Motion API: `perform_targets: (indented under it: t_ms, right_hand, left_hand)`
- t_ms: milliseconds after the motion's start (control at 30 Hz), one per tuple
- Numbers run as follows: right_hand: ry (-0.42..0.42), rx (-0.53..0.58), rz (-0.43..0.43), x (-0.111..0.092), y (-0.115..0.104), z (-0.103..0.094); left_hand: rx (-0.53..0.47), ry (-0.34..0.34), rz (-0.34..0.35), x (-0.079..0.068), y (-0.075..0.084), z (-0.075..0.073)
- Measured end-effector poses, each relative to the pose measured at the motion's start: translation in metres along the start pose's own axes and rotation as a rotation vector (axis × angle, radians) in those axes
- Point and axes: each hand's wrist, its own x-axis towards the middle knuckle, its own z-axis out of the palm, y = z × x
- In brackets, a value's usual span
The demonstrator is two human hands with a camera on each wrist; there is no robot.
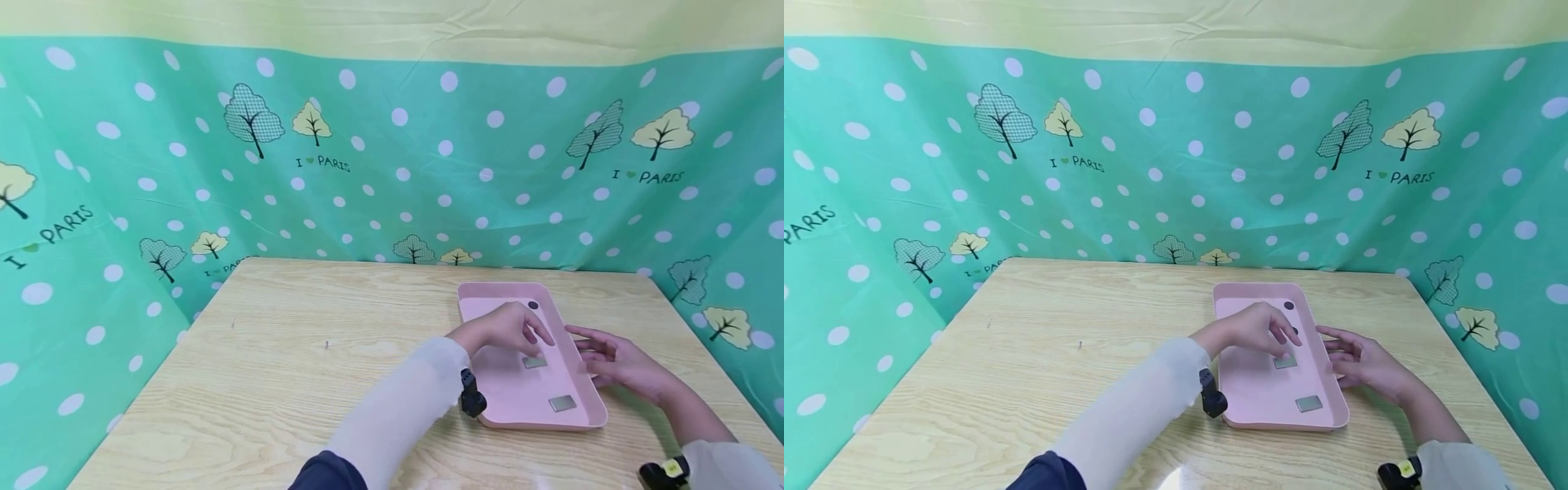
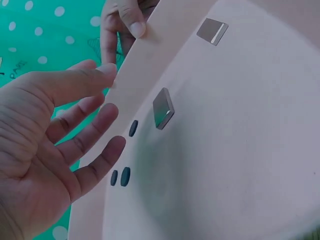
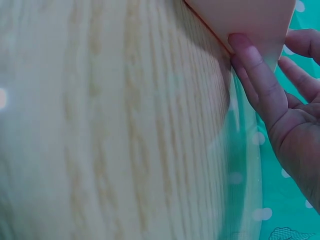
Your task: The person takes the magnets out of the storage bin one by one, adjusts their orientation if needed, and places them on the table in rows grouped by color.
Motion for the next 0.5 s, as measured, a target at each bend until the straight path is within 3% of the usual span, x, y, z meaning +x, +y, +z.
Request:
perform_targets:
  t_ms: [500]
  right_hand:
    - [-0.005,0.041,0.001,0.0,-0.002,0.001]
  left_hand:
    - [-0.024,-0.029,-0.115,0.009,-0.01,0.015]
